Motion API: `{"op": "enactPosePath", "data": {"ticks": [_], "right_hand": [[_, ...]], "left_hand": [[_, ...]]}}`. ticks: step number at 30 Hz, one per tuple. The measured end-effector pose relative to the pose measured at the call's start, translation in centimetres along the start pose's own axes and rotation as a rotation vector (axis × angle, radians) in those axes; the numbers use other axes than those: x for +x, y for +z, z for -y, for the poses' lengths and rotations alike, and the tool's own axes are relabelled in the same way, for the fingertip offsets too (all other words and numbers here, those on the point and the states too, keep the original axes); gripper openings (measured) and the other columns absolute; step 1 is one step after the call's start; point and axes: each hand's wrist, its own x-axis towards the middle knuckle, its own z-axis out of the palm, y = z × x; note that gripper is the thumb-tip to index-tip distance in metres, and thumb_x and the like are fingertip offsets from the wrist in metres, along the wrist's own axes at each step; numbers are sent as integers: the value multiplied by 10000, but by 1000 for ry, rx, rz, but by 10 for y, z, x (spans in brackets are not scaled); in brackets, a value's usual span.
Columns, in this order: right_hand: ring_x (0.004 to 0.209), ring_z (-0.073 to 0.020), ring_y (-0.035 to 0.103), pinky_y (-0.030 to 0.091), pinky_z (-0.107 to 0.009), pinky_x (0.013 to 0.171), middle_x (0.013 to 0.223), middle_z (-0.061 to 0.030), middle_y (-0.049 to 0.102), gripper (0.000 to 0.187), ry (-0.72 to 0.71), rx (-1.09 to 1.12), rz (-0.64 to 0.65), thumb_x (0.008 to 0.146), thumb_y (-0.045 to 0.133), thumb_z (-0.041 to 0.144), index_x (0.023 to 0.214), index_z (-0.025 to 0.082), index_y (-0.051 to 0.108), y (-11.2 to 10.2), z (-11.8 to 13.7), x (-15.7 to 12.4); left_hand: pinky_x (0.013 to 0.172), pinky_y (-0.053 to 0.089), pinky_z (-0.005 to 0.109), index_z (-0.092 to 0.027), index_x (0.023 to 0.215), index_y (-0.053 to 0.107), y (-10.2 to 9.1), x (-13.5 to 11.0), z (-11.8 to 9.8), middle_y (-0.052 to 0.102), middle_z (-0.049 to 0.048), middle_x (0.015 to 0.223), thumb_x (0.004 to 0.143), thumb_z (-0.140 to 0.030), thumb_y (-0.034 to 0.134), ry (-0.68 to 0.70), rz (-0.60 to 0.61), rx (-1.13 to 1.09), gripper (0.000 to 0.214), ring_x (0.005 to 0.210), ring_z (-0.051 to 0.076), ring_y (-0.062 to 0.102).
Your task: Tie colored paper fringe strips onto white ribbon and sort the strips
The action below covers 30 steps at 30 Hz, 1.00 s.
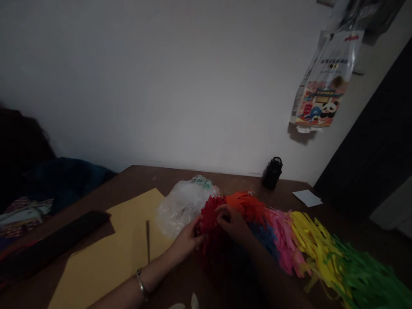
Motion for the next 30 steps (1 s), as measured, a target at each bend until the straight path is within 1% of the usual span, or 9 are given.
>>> {"op": "enactPosePath", "data": {"ticks": [5, 9, 11, 13, 15, 17, 23, 26, 30], "right_hand": [[644, -138, 590, 450, -224, 610, 682, 43, 585, 195, 80, -43, 5, 808, 572, 143, 998, 184, 579, -12, 0, 2], [586, -135, 573, 404, -220, 545, 634, 29, 614, 56, 115, -165, 97, 808, 615, 157, 774, 175, 656, -24, 4, -1], [573, -149, 571, 395, -243, 561, 594, 15, 620, 112, 116, -255, 122, 775, 659, 144, 666, 171, 663, -30, 11, -4], [646, -180, 594, 404, -279, 634, 660, -21, 662, 90, 104, -347, 78, 757, 669, 113, 686, 165, 688, -33, 20, -7], [775, -200, 613, 408, -299, 727, 801, -48, 700, 107, 72, -407, 26, 774, 645, 91, 780, 175, 712, -30, 29, -8], [828, -184, 615, 405, -280, 765, 861, -34, 709, 135, 30, -426, 30, 790, 640, 96, 821, 199, 722, -22, 35, -9], [646, -182, 606, 375, -268, 611, 675, -46, 703, 77, 34, -434, 101, 733, 746, 232, 679, 177, 741, 13, 34, -12], [662, -171, 618, 380, -254, 628, 701, -35, 720, 70, 47, -387, 109, 734, 699, 146, 722, 180, 759, 16, 30, -12], [630, -132, 606, 390, -205, 595, 674, -5, 706, 118, 94, -264, 131, 768, 653, 128, 773, 156, 767, 8, 24, -9]], "left_hand": [[352, 277, 164, -189, 970, 586, -4, 3, 0, 538, -94, 608, 700, -412, 680, -11, -39, 7, 363, 378, 59, 421], [366, 257, 160, -168, 843, 628, -3, 1, -3, 519, -89, 500, 716, -449, 685, -31, -28, -5, 313, 385, 64, 396], [369, 252, 159, -168, 822, 637, -2, 1, -4, 520, -87, 487, 711, -449, 696, -42, -30, -20, 307, 386, 64, 392], [370, 250, 160, -170, 802, 637, -2, 1, -4, 529, -86, 487, 697, -456, 711, -49, -35, -40, 313, 383, 63, 394], [373, 251, 162, -170, 812, 642, -1, 0, -3, 558, -76, 507, 687, -465, 720, -54, -35, -63, 330, 381, 63, 402], [377, 259, 167, -167, 844, 654, -1, 0, -3, 589, -63, 537, 686, -471, 724, -55, -32, -82, 350, 381, 64, 412], [394, 284, 175, -164, 869, 673, -1, -1, -5, 566, -72, 491, 692, -462, 740, -46, -42, -102, 353, 395, 76, 438], [375, 267, 171, -158, 876, 666, -1, -1, -5, 544, -82, 464, 683, -467, 742, -45, -49, -108, 372, 367, 68, 400], [370, 281, 164, -162, 908, 641, 0, -1, -6, 606, -60, 574, 682, -435, 737, -25, -60, -124, 367, 390, 61, 433]]}}
